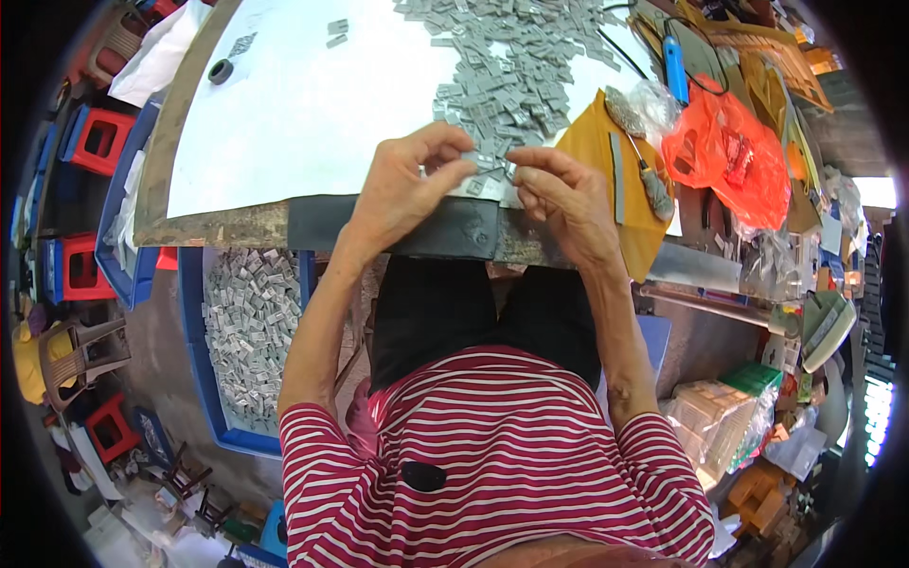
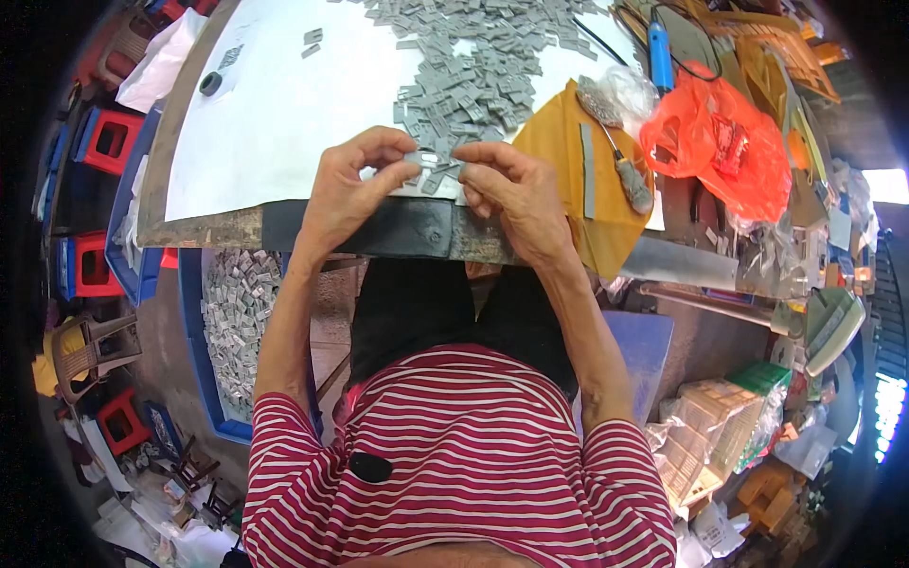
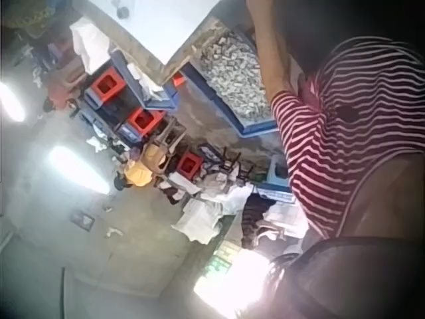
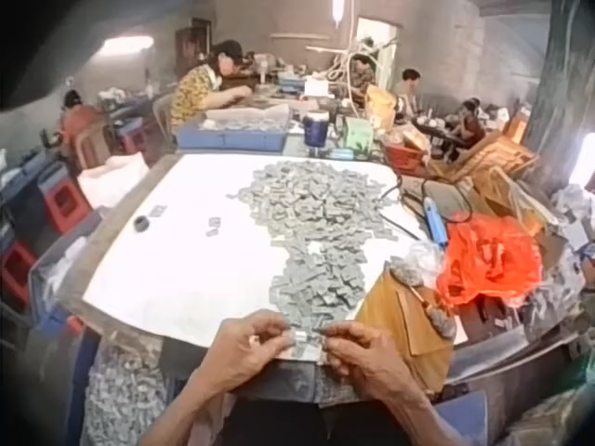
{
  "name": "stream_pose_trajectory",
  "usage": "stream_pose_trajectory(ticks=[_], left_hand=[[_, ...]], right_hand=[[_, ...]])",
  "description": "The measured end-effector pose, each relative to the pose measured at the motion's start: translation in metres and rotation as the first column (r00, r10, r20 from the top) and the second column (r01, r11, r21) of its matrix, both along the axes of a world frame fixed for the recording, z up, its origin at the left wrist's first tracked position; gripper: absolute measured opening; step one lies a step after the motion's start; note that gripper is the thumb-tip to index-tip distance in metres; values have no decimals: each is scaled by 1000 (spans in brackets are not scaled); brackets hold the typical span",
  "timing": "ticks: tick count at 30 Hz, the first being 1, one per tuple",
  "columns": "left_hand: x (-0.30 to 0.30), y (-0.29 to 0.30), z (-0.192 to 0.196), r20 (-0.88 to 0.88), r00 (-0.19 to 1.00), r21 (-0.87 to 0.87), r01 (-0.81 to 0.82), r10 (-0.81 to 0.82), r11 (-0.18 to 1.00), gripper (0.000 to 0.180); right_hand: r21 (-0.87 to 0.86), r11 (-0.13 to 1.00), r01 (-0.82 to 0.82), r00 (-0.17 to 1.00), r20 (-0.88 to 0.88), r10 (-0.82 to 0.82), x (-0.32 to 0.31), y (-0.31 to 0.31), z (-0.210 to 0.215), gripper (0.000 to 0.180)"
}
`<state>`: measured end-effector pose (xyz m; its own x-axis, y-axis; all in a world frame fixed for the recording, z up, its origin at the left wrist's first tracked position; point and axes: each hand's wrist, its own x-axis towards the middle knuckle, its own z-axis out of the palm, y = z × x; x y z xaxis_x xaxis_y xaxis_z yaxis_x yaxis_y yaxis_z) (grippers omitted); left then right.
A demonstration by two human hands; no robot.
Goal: Inspecting and joining small grey rectangular components on a workbench in a workshop.
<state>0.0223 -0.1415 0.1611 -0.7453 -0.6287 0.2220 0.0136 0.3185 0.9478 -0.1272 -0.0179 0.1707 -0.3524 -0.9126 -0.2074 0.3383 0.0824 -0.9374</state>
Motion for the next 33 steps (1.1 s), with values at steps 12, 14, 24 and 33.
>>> stream_pose_trajectory(ticks=[12,14,24,33], left_hand=[[13,-152,-37,104,819,-334,-506,565,795,21],[12,-164,-42,184,744,-409,-537,643,738,23],[7,-188,-54,194,698,-487,-542,689,686,24],[-9,-204,-57,158,663,-514,-578,731,635,24]], right_hand=[[65,996,-60,998,4,60,-1,27,15,20],[62,996,-57,998,5,57,-3,31,14,19],[78,997,-26,1000,1,26,-6,45,16,18],[174,985,-13,993,-112,33,-10,56,21,21]])
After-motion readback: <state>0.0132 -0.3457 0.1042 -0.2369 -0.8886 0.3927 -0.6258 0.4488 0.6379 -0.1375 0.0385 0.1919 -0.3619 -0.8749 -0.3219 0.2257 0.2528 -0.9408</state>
